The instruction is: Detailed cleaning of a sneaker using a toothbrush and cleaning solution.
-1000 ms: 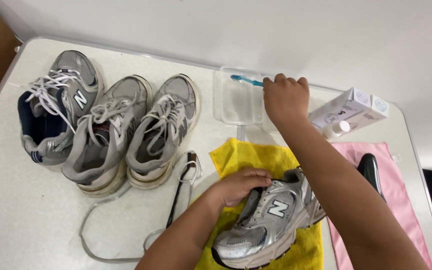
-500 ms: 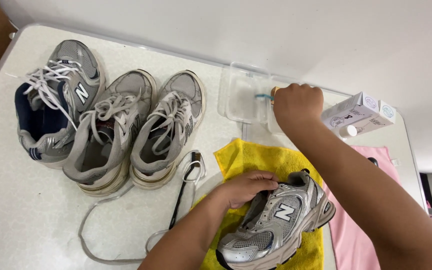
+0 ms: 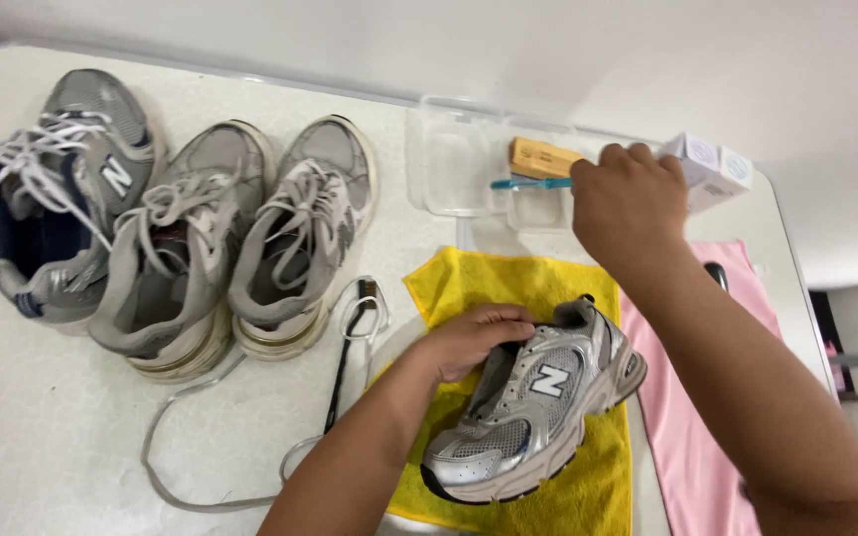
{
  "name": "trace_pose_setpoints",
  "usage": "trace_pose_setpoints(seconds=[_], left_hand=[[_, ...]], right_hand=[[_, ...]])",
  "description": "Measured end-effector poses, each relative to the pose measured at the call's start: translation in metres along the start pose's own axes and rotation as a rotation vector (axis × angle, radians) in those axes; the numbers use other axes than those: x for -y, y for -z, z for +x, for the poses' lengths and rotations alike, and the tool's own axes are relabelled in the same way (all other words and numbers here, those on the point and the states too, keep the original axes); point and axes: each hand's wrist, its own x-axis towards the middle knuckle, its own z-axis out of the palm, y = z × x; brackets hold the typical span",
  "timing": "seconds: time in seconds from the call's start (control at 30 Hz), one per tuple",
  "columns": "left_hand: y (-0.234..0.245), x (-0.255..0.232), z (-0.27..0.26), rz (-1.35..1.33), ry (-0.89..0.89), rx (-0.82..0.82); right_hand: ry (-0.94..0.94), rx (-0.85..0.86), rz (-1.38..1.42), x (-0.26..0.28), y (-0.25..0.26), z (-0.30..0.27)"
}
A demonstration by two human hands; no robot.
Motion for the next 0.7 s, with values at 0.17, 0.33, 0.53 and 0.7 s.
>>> trace_pose_setpoints(seconds=[0.17, 0.33, 0.53, 0.7], left_hand=[[-0.016, -0.028, 0.003, 0.178, 0.299, -0.175], [-0.044, -0.054, -0.005, 0.445, 0.309, -0.191], [-0.069, -0.045, -0.013, 0.564, -0.017, 0.052], [-0.103, -0.067, -0.029, 0.767, -0.109, 0.068]], right_hand=[[-0.22, -0.23, 0.513, -0.051, -0.059, -0.092], [-0.591, -0.023, 0.77, -0.05, -0.11, -0.19], [-0.797, -0.276, 0.874, -0.017, -0.166, -0.239], [-0.669, -0.49, 0.83, -0.016, -0.208, -0.229]])
